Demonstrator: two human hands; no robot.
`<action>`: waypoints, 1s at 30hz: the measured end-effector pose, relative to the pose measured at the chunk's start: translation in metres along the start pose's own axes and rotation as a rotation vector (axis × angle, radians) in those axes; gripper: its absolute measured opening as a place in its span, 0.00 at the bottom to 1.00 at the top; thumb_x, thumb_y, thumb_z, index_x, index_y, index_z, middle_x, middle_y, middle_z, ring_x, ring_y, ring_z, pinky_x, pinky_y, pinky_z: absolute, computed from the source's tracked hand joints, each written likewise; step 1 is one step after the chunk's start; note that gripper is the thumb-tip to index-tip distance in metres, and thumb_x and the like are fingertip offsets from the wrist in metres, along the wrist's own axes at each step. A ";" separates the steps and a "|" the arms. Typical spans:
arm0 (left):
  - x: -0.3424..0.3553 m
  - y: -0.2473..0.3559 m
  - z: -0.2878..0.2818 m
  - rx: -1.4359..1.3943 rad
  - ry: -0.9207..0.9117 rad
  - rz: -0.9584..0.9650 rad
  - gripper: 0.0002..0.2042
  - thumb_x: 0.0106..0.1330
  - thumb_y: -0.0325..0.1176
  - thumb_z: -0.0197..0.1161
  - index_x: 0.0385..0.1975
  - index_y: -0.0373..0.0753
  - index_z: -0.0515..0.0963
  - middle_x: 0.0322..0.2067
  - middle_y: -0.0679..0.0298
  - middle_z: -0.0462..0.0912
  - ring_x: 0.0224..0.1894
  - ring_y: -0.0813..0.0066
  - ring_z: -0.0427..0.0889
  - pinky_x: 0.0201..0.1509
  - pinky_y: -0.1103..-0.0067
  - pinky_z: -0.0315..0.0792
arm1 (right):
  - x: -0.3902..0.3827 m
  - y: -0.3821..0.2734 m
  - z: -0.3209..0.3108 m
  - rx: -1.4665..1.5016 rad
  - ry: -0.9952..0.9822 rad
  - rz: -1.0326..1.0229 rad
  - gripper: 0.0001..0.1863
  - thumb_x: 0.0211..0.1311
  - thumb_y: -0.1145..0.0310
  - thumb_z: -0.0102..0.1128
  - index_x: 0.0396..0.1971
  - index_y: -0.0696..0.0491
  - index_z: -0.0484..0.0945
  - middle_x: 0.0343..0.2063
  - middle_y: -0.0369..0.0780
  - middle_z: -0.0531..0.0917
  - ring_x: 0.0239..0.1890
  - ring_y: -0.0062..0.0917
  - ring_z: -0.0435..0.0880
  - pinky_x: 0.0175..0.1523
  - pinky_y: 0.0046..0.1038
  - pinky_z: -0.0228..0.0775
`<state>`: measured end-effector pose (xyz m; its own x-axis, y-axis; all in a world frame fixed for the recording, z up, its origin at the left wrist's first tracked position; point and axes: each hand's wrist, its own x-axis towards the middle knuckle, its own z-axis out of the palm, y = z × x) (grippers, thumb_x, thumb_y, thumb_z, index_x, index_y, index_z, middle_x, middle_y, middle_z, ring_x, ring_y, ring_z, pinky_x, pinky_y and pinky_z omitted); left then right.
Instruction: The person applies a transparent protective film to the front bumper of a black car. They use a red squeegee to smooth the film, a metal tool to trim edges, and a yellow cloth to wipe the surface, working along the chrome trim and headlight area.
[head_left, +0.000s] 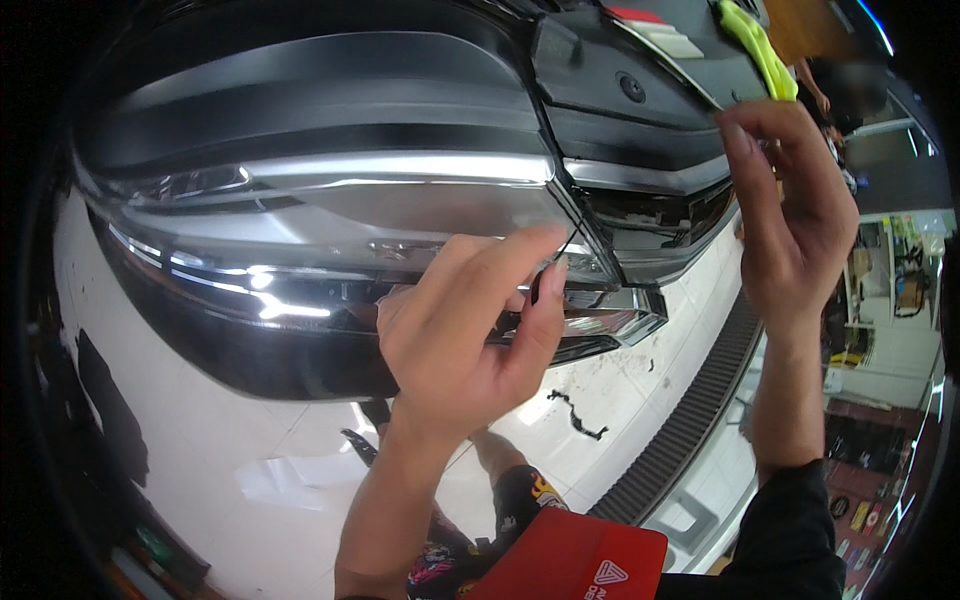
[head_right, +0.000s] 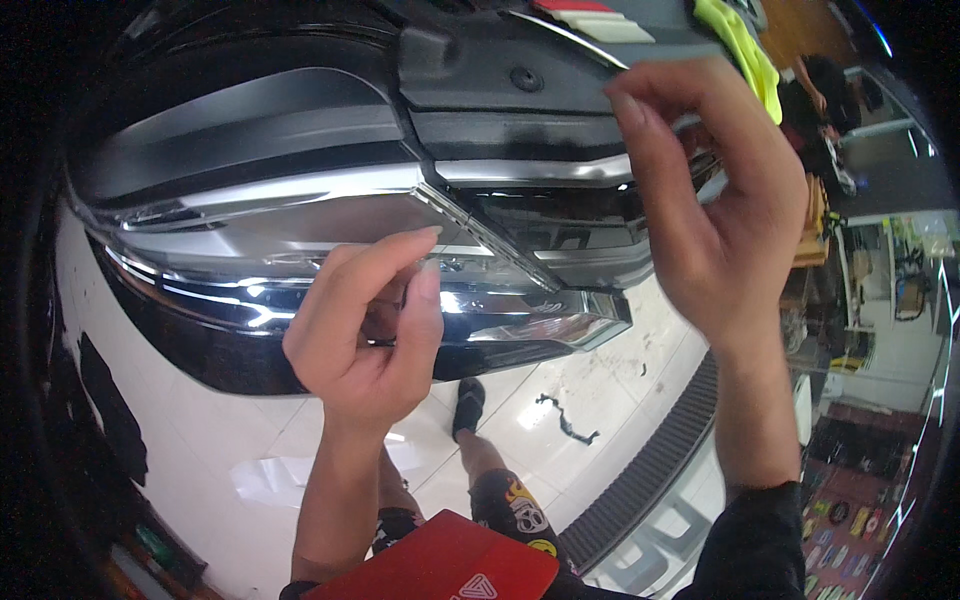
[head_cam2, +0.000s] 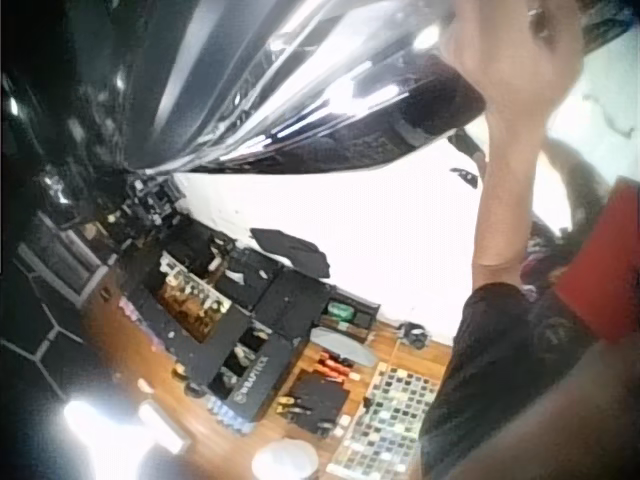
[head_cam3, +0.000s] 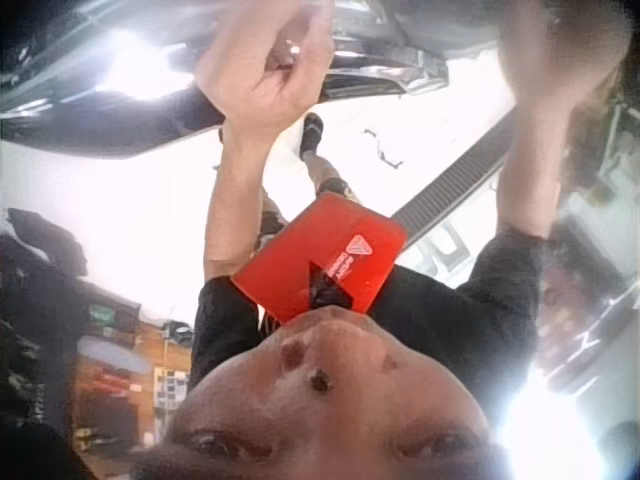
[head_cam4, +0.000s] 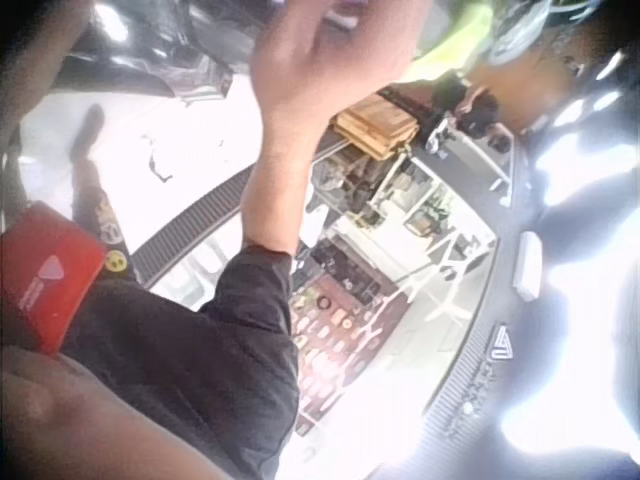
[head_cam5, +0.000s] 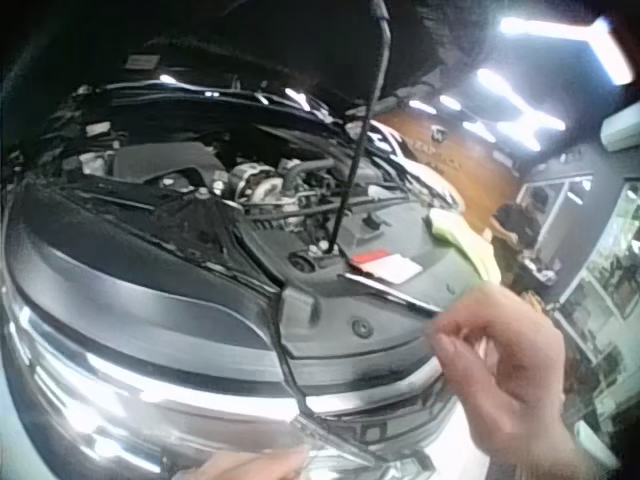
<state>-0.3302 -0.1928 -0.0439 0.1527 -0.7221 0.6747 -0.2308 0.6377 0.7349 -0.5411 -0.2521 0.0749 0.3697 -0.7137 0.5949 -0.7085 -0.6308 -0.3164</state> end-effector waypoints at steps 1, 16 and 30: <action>0.000 0.002 0.001 0.015 0.000 0.001 0.14 0.60 0.17 0.68 0.46 0.34 0.86 0.28 0.65 0.82 0.22 0.89 0.72 0.21 0.90 0.59 | 0.014 0.002 -0.006 -0.104 -0.044 -0.082 0.08 0.70 0.74 0.63 0.45 0.57 0.84 0.36 0.36 0.85 0.38 0.20 0.83 0.42 0.21 0.70; -0.005 -0.002 0.012 0.103 0.122 0.065 0.12 0.59 0.17 0.71 0.42 0.37 0.87 0.28 0.65 0.85 0.20 0.84 0.78 0.21 0.86 0.67 | 0.028 0.065 0.015 -0.192 -0.096 -0.166 0.08 0.68 0.79 0.60 0.44 0.56 0.83 0.42 0.42 0.85 0.42 0.36 0.83 0.46 0.31 0.74; -0.013 0.010 0.030 0.247 0.327 -0.044 0.09 0.61 0.23 0.72 0.40 0.41 0.89 0.23 0.68 0.82 0.19 0.84 0.75 0.21 0.85 0.62 | 0.053 0.119 -0.033 0.231 -0.366 -0.236 0.07 0.76 0.78 0.53 0.48 0.60 0.79 0.36 0.37 0.79 0.34 0.18 0.77 0.40 0.18 0.69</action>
<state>-0.3631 -0.1852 -0.0476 0.4557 -0.5991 0.6584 -0.4348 0.4956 0.7519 -0.6261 -0.3553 0.0933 0.7205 -0.5773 0.3842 -0.4437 -0.8096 -0.3844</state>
